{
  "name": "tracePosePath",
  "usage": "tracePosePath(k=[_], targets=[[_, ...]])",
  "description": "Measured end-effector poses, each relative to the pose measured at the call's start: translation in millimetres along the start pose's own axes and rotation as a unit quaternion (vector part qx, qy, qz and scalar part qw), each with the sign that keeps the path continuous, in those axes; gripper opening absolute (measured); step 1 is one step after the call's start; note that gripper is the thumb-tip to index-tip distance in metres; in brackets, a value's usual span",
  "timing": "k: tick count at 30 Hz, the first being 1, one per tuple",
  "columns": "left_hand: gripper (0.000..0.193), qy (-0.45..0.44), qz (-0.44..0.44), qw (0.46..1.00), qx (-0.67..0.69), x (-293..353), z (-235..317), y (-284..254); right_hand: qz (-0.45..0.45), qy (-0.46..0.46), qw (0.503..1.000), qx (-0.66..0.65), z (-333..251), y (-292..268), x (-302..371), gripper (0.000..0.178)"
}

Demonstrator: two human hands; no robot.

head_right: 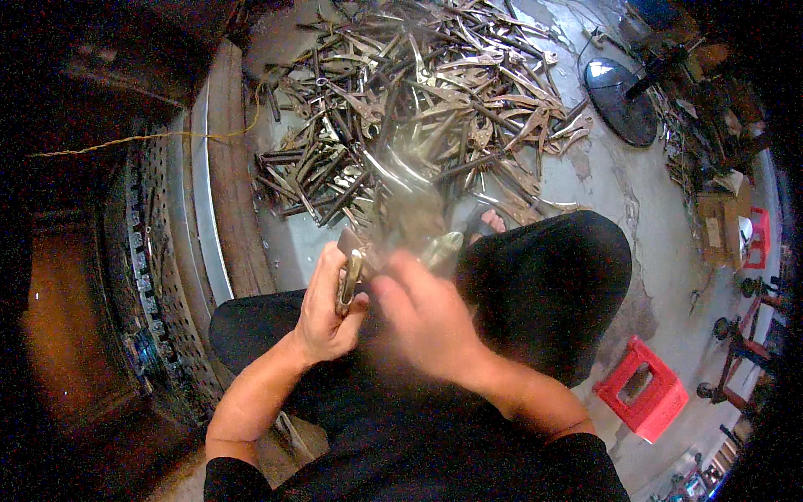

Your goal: The person sits on the floor and repeatedly picks up metal parts from a large pile, scrapes them with a tool, and places them back. The person continues this process throughout the clip.

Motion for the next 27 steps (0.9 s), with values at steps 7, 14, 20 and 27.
tracePosePath(k=[7,14,20,27], targets=[[0.049,-0.003,0.025,1.0,-0.002,4.5,-4.3,4.9,0.031,-0.017,0.998,0.042,-7.7,6.7,4.8,0.021],[0.053,-0.005,0.026,1.0,0.012,8.5,-2.8,8.0,0.053,-0.028,0.996,0.065,-5.4,10.8,5.4,0.022],[0.069,0.041,0.104,0.993,-0.025,10.0,-12.8,12.9,0.033,0.082,0.996,-0.024,-10.4,18.5,7.9,0.024],[0.071,0.051,0.09,0.992,-0.074,-19.7,6.2,7.2,0.102,0.123,0.983,-0.092,-16.8,18.0,8.6,0.021]])
Point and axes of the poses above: each hand's wrist, its own x-axis away from the middle knuckle, its own y-axis out of the palm, z = x × y, the point moved 4 cm from there along -x, towards the middle knuckle, and after that the axes turned 10 degrees about -z, right-handed, at the moved point
